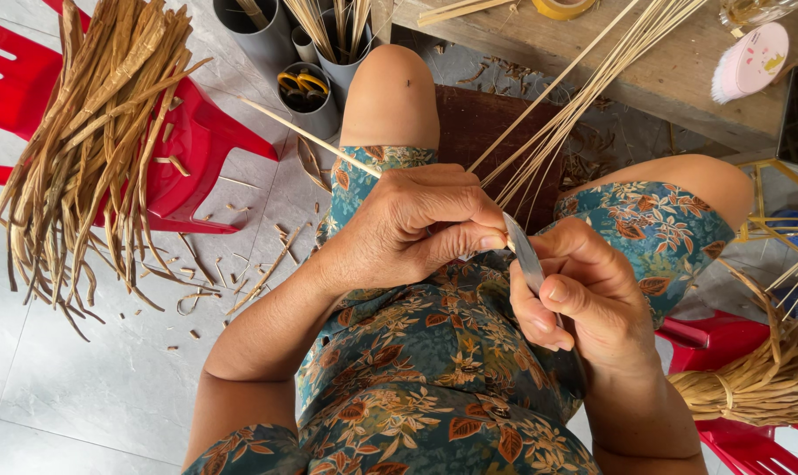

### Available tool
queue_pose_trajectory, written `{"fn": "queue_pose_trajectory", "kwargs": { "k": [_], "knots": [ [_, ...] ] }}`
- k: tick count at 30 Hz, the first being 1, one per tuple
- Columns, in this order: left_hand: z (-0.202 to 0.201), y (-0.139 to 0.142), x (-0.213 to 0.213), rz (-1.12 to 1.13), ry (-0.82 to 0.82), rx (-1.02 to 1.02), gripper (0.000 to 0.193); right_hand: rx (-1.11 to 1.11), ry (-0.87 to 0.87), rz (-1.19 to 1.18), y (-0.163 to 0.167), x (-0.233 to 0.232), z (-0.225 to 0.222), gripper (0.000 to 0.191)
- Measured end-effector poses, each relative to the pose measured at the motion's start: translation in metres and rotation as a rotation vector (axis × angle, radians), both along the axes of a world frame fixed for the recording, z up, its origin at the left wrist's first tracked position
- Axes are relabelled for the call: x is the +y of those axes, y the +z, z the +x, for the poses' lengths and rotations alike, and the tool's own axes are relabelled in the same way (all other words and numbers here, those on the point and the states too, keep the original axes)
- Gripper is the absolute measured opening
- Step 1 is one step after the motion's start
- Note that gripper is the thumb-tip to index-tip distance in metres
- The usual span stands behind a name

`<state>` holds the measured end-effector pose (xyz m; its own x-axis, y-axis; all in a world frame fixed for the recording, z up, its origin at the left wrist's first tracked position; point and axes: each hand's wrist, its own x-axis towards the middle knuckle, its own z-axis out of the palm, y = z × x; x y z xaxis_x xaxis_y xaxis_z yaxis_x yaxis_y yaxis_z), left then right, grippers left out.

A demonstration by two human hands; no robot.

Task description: The person sits on a low stool and uses a small knife to split and shave thin bamboo strips, drawing each strip across the blade to trim it, then sets finished strips aside and reaches for the next piece from the pile.

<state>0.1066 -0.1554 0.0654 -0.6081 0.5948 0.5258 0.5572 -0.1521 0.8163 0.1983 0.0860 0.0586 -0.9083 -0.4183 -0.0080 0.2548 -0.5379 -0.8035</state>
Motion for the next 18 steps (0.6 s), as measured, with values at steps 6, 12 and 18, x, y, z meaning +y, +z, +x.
{"fn": "queue_pose_trajectory", "kwargs": {
  "k": [6, 12, 18],
  "knots": [
    [-0.0004, -0.0029, 0.0015, 0.013, -0.01, -0.01, 0.01, 0.013, 0.015, 0.0, 0.0009, -0.0015, -0.0025, 0.025],
    [0.0026, -0.003, 0.0019, 0.059, -0.079, -0.12, 0.01, 0.055, 0.061, 0.04, 0.0044, 0.0004, -0.0005, 0.029],
    [0.0059, -0.0031, 0.0014, 0.062, -0.103, -0.185, 0.009, 0.034, 0.102, -0.01, 0.0032, 0.002, -0.0001, 0.029]
  ]
}}
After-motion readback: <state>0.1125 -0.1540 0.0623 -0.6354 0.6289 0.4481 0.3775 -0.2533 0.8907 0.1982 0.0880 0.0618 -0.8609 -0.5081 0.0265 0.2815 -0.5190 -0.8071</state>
